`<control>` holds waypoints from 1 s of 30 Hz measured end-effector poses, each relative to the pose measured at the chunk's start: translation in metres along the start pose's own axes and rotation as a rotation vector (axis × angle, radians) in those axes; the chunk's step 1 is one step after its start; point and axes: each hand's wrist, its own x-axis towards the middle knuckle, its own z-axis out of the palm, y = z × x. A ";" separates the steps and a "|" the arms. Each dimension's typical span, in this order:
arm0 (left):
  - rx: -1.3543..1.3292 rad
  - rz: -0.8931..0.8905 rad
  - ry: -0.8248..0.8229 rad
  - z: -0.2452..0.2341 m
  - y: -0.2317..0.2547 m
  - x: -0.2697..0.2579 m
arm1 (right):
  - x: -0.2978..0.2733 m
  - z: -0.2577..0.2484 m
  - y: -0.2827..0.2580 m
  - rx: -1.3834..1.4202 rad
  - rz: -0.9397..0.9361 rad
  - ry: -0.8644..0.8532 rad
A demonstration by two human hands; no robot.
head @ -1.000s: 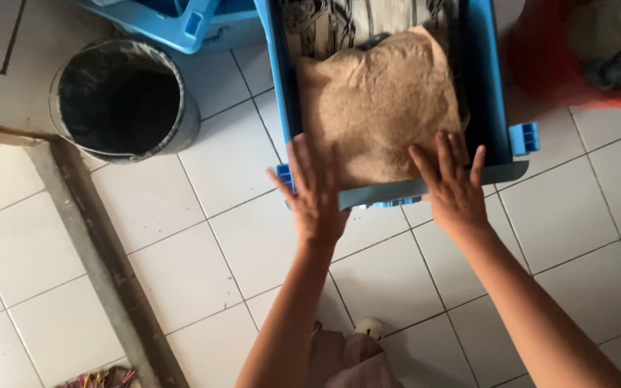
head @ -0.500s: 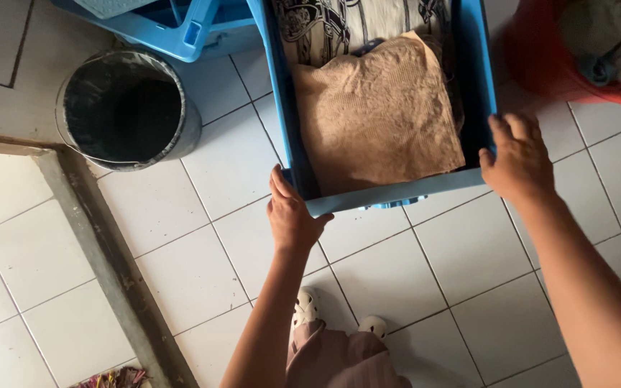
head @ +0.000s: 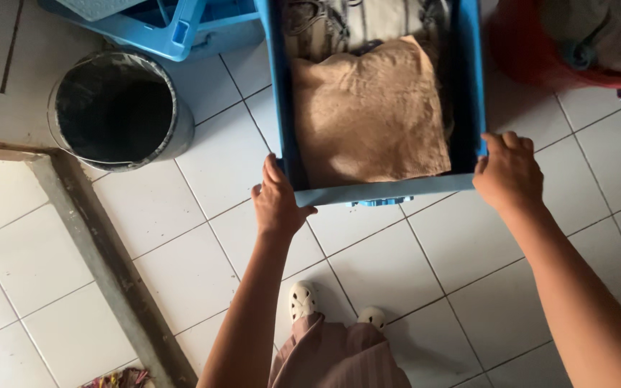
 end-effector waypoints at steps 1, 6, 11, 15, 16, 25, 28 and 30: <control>0.007 0.018 -0.002 -0.002 -0.002 0.001 | -0.007 0.001 -0.001 -0.004 0.029 -0.010; 0.114 0.101 -0.059 -0.010 -0.010 0.008 | -0.053 0.010 -0.004 -0.017 0.126 -0.044; 0.189 0.062 0.011 -0.018 -0.001 -0.004 | -0.076 0.016 -0.009 0.008 0.180 -0.081; -0.102 -0.013 0.197 -0.021 0.015 -0.041 | -0.110 0.029 -0.009 0.130 0.103 0.140; -0.250 -0.045 0.191 -0.022 0.017 -0.057 | -0.125 0.033 -0.008 0.197 0.109 0.183; -1.343 -0.142 0.036 -0.072 0.035 -0.179 | -0.219 -0.012 -0.075 1.440 0.228 0.019; -1.741 -0.049 -0.007 -0.140 0.050 -0.191 | -0.221 -0.088 -0.097 1.707 0.334 -0.169; -1.666 -0.083 -0.111 -0.207 0.055 -0.216 | -0.221 -0.139 -0.112 1.799 0.316 -0.232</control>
